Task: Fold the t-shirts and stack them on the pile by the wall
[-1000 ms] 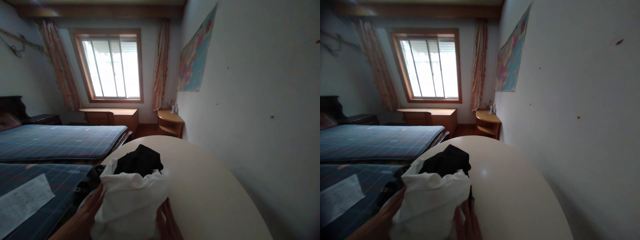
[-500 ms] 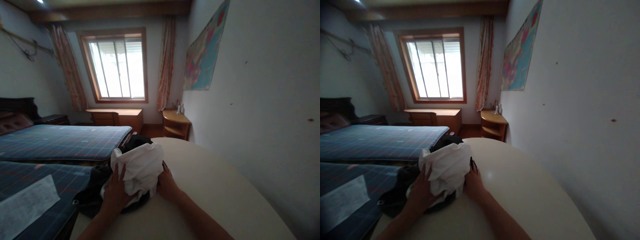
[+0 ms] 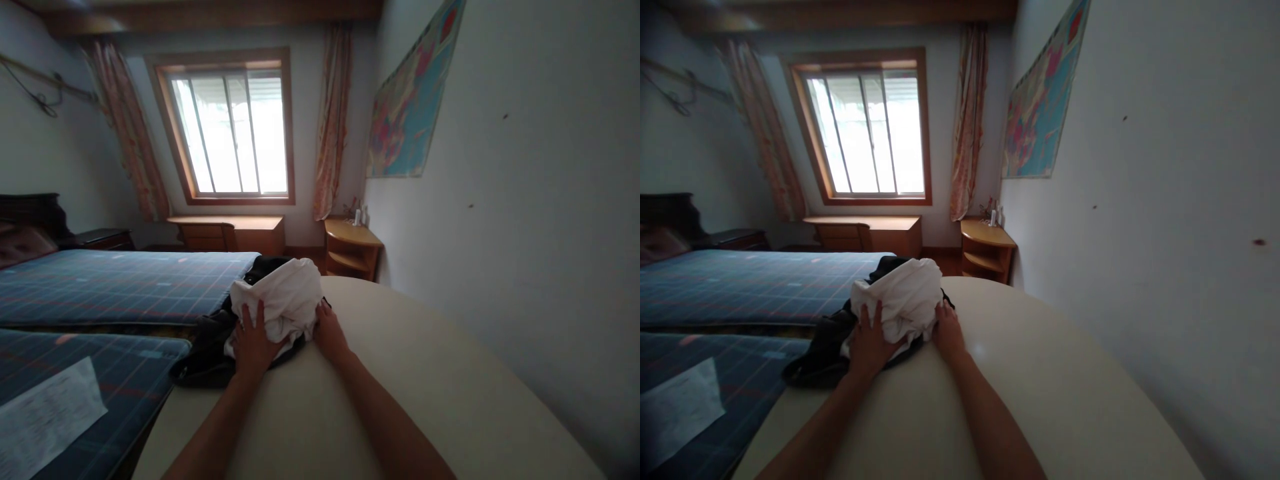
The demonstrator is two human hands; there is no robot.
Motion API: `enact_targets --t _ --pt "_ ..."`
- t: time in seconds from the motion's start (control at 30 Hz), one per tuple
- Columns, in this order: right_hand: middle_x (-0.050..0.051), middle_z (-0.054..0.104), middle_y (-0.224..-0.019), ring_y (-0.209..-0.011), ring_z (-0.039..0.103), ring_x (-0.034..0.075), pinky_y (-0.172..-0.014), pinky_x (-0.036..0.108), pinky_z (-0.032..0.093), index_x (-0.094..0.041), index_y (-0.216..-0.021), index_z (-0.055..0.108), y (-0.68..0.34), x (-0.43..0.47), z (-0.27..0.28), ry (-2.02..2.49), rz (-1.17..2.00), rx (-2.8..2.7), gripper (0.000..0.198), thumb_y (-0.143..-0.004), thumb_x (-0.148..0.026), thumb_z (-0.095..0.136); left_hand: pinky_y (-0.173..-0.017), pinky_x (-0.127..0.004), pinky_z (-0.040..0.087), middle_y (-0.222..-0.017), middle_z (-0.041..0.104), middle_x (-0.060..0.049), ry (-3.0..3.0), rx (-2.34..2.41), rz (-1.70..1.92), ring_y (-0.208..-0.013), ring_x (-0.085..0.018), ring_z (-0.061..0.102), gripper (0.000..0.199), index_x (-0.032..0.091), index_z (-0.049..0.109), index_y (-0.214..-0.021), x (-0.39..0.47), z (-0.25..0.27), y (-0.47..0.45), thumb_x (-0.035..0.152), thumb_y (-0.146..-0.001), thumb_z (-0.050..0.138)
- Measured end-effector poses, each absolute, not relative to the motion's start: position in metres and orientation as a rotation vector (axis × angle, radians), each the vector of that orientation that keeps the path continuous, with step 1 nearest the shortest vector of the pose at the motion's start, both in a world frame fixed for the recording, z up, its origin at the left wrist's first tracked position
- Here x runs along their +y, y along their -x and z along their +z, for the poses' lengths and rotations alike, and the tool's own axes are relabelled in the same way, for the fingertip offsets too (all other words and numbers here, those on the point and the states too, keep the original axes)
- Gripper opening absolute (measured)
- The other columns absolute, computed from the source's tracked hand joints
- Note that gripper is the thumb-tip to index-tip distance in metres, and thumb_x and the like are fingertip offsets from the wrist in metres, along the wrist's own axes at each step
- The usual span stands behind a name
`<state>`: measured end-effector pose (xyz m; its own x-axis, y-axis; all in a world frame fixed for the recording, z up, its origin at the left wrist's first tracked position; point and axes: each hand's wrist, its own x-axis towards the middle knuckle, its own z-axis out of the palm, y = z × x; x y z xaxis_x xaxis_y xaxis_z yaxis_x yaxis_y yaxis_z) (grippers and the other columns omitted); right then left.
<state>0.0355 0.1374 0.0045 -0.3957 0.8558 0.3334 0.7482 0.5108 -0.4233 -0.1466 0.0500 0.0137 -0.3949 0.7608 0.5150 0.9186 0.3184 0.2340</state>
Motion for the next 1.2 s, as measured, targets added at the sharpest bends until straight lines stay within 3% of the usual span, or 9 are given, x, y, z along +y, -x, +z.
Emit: enact_targets --t 0.17,0.27,0.37,0.43,0.5,0.6,0.67,0.9,1.2 --pt "0.015 0.026 -0.162 -0.148 0.027 0.025 -0.118 0.038 0.027 -0.015 -0.157 0.022 -0.087 0.103 0.001 1.441 0.281 -2.205 0.078 -0.087 -0.024 0.056 -0.097 -0.066 0.041 -0.163 0.016 -0.023 1.489 -2.306 -0.736 -0.138 -0.053 0.030 0.109 0.022 0.020 -0.159 0.046 0.009 0.147 0.067 -0.073 0.069" --pt "0.015 0.030 -0.161 -0.146 0.031 0.025 -0.118 0.038 0.028 -0.014 -0.153 0.034 -0.128 0.079 0.001 1.533 0.223 -2.266 0.067 -0.091 -0.032 0.052 -0.107 -0.072 0.025 -0.163 0.009 -0.027 1.430 -2.242 -0.812 -0.145 -0.055 0.007 0.115 0.011 0.014 -0.158 0.036 0.010 0.129 0.059 -0.072 0.073" --pt "0.016 0.041 -0.155 -0.144 0.035 0.026 -0.119 0.039 0.025 -0.010 -0.149 0.043 -0.160 0.058 0.002 1.649 0.192 -2.315 0.062 -0.095 -0.041 0.045 -0.116 -0.066 0.015 -0.164 -0.001 -0.026 1.577 -2.008 -0.921 -0.149 -0.047 -0.007 0.105 0.005 0.013 -0.157 0.022 0.010 0.090 0.045 -0.077 0.069" --pt "0.016 0.044 -0.153 -0.143 0.036 0.027 -0.119 0.040 0.023 -0.009 -0.146 0.047 -0.173 0.045 0.005 1.710 0.198 -2.347 0.061 -0.096 -0.045 0.040 -0.119 -0.058 0.018 -0.166 0.004 -0.020 1.873 -1.830 -0.921 -0.152 -0.040 -0.002 0.089 0.010 0.021 -0.156 0.013 0.007 0.058 0.038 -0.082 0.063" --pt "0.014 0.042 -0.154 -0.144 0.035 0.029 -0.119 0.042 0.022 -0.011 -0.145 0.049 -0.178 0.031 0.007 1.762 0.211 -2.349 0.062 -0.096 -0.047 0.039 -0.119 -0.054 0.025 -0.164 0.018 -0.018 2.199 -1.718 -0.827 -0.152 -0.035 0.012 0.074 0.012 0.032 -0.152 0.007 0.001 0.031 0.035 -0.086 0.057" --pt "0.011 0.035 -0.159 -0.147 0.028 0.030 -0.120 0.045 0.018 -0.016 -0.149 0.044 -0.180 0.011 0.009 1.813 0.224 -2.306 0.065 -0.095 -0.052 0.039 -0.117 -0.051 0.031 -0.155 0.040 -0.017 2.469 -1.758 -0.621 -0.146 -0.031 0.032 0.053 0.013 0.046 -0.143 0.000 -0.011 0.009 0.031 -0.093 0.047" --pt "0.011 0.030 -0.161 -0.149 0.022 0.030 -0.120 0.047 0.014 -0.017 -0.152 0.040 -0.182 0.001 0.008 1.795 0.252 -2.326 0.070 -0.094 -0.056 0.038 -0.117 -0.050 0.031 -0.152 0.046 -0.015 2.534 -1.788 -0.537 -0.143 -0.029 0.038 0.047 0.015 0.051 -0.140 -0.003 -0.016 0.008 0.028 -0.096 0.042" --pt "0.011 0.019 -0.165 -0.152 0.013 0.029 -0.121 0.047 0.006 -0.018 -0.156 0.030 -0.190 -0.008 0.005 1.742 0.323 -2.413 0.079 -0.094 -0.065 0.035 -0.118 -0.051 0.027 -0.155 0.041 -0.014 2.619 -1.740 -0.463 -0.146 -0.031 0.034 0.053 0.017 0.050 -0.143 -0.008 -0.016 0.017 0.042 -0.097 0.048" --pt "0.012 0.021 -0.164 -0.152 0.013 0.030 -0.121 0.048 0.006 -0.018 -0.156 0.030 -0.190 -0.003 -0.003 1.723 0.308 -2.406 0.079 -0.094 -0.066 0.034 -0.119 -0.049 0.026 -0.157 0.038 -0.014 2.626 -1.755 -0.426 -0.147 -0.029 0.031 0.054 0.017 0.048 -0.144 -0.009 -0.015 0.016 0.044 -0.098 0.045"
